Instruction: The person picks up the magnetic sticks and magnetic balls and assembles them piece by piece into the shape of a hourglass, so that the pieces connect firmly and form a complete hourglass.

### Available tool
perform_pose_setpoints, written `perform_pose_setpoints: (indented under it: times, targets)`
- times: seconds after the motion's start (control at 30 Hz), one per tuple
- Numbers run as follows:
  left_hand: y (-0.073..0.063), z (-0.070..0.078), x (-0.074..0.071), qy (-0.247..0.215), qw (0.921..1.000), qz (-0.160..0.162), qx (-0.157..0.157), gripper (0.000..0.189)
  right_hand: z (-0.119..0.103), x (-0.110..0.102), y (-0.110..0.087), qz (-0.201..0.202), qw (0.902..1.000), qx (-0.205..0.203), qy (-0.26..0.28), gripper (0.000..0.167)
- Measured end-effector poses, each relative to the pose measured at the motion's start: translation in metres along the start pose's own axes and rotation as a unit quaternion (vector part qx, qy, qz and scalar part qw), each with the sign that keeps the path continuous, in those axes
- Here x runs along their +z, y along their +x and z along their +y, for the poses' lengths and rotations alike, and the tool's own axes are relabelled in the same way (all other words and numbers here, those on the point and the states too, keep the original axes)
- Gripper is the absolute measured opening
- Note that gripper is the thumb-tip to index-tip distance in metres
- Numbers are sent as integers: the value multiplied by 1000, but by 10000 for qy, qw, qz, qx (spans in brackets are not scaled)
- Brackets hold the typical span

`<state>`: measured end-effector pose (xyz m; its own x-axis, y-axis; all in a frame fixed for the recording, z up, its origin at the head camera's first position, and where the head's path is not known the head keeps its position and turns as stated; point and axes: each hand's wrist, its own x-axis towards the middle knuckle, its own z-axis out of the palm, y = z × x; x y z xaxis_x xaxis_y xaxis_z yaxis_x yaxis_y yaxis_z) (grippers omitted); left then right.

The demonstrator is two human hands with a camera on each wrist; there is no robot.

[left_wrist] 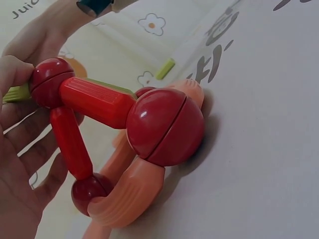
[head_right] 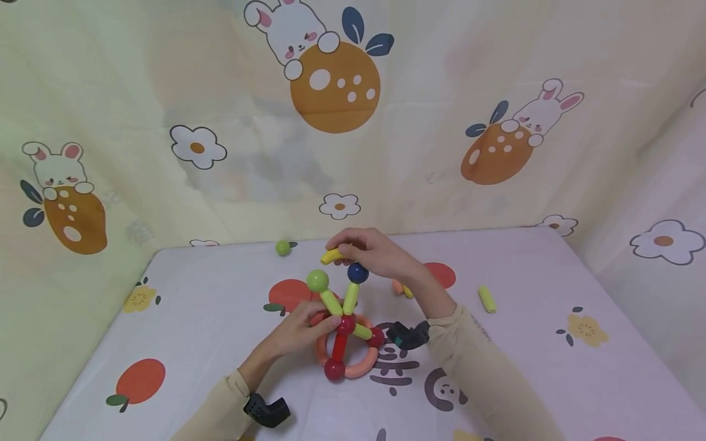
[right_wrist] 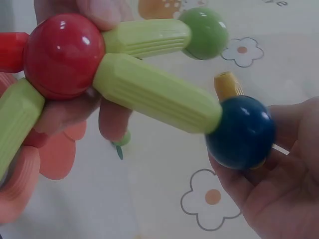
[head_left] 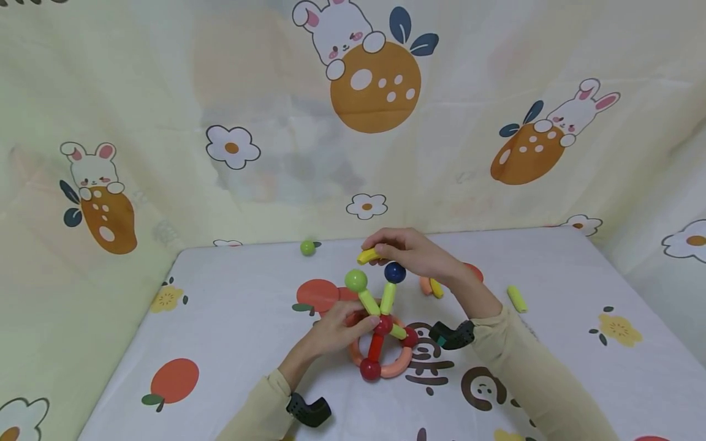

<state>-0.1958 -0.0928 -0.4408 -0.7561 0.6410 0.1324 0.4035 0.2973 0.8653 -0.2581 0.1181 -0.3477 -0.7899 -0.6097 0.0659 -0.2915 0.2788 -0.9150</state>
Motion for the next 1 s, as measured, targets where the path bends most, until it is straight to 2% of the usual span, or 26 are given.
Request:
perform_pose_setpoints:
  times: [0.23,0.53,0.77,1.0]
  targets:
    - [1,-1,0,-48,10000,-59,7,26,1,5,5,-335,9994,-74,3,22]
    - [1,-4,0,-23,10000,-18,-4,25,2,8,5,-602,9979,61,249,22]
    - [1,-4,0,-78,10000,-47,-37,29,3,9,7,-565,9982,219,25,21]
    - [0,-4,0,-17,10000,-18,35,29,-1,10,11,-344,9983,478,3,19]
